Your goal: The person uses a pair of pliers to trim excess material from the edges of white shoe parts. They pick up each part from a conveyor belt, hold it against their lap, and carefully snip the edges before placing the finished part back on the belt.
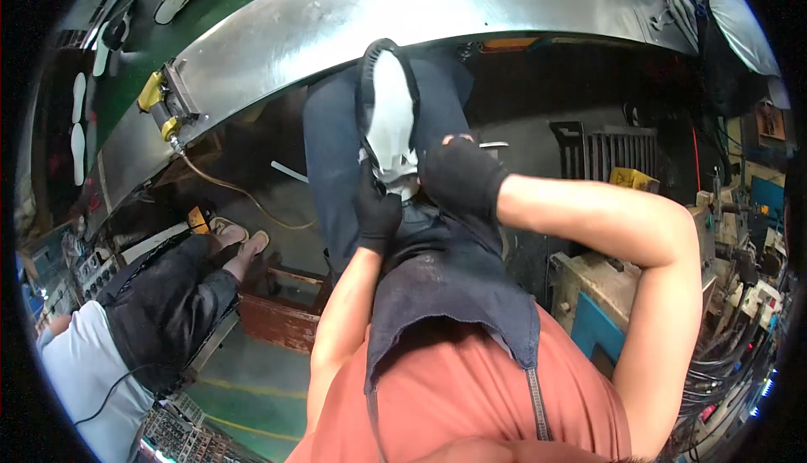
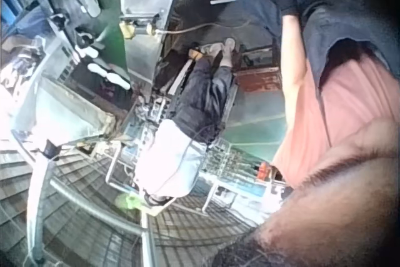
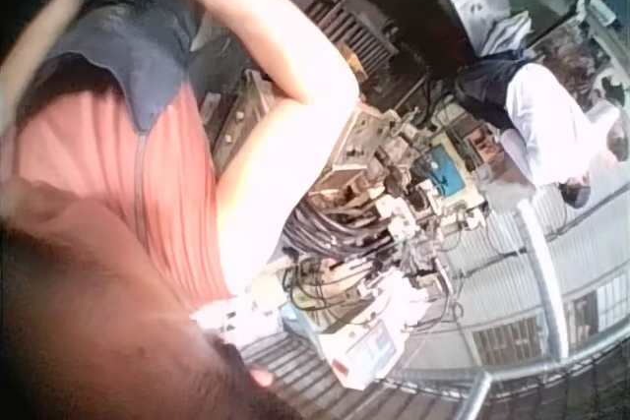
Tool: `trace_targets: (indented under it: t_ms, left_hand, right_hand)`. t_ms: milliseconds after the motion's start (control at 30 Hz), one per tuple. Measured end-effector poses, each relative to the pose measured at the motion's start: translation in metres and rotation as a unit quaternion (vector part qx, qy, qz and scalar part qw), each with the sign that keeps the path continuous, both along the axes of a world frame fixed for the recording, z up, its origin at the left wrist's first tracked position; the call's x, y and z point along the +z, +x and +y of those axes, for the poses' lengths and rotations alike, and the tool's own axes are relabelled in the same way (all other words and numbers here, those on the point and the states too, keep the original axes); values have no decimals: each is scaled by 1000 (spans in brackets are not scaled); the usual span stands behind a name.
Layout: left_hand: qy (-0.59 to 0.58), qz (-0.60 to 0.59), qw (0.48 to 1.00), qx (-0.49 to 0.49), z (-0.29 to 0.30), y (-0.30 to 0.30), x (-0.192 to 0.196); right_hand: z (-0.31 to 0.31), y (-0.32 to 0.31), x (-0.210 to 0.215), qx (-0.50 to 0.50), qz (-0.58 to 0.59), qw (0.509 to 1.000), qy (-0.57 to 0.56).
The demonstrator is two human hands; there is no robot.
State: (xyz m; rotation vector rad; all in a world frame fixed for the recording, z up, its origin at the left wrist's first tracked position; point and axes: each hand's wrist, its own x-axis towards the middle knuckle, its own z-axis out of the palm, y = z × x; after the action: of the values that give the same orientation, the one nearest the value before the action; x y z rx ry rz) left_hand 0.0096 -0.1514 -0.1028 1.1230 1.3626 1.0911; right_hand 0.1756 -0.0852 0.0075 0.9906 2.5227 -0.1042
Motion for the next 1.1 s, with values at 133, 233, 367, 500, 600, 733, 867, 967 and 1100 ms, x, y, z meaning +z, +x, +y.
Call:
trace_targets:
  t_ms: [133, 233, 367, 500, 600, 733, 867, 967, 1100]
  left_hand:
    - [-59, 107, 992, -11, 0, -2, 20]
    - [70, 134, 985, -85, 7, -12, 14]
    - [58, 97, 993, -40, 12, -2, 13]
    - [120, 149, 981, 39, 16, 8, -28]
    - [102, 188, 977, 17, 24, 4, -50]
    - [76, 205, 974, 58, 27, 4, -39]
    - [-62, 207, 974, -62, 51, -4, 55]
    - [-25, 278, 946, -167, 69, -47, 45]
    - [-73, 328, 889, -312, 110, -54, 85]
  right_hand:
    - [57, 40, -33, 163, 223, 961, -19]
    - [58, 45, -38, 134, 229, 963, -37]
    - [56, 48, -40, 128, 254, 958, -42]
    - [55, 53, -32, 73, 199, 964, -163]
    - [73, 48, 8, -67, 85, 923, -370]
    - [67, 36, 49, 14, 10, 973, -231]
    - [-55, -24, 41, 89, 73, 987, -115]
    - [-35, -16, 25, 181, 399, 866, -242]
    - [7, 1, -8, -47, 284, 943, -166]
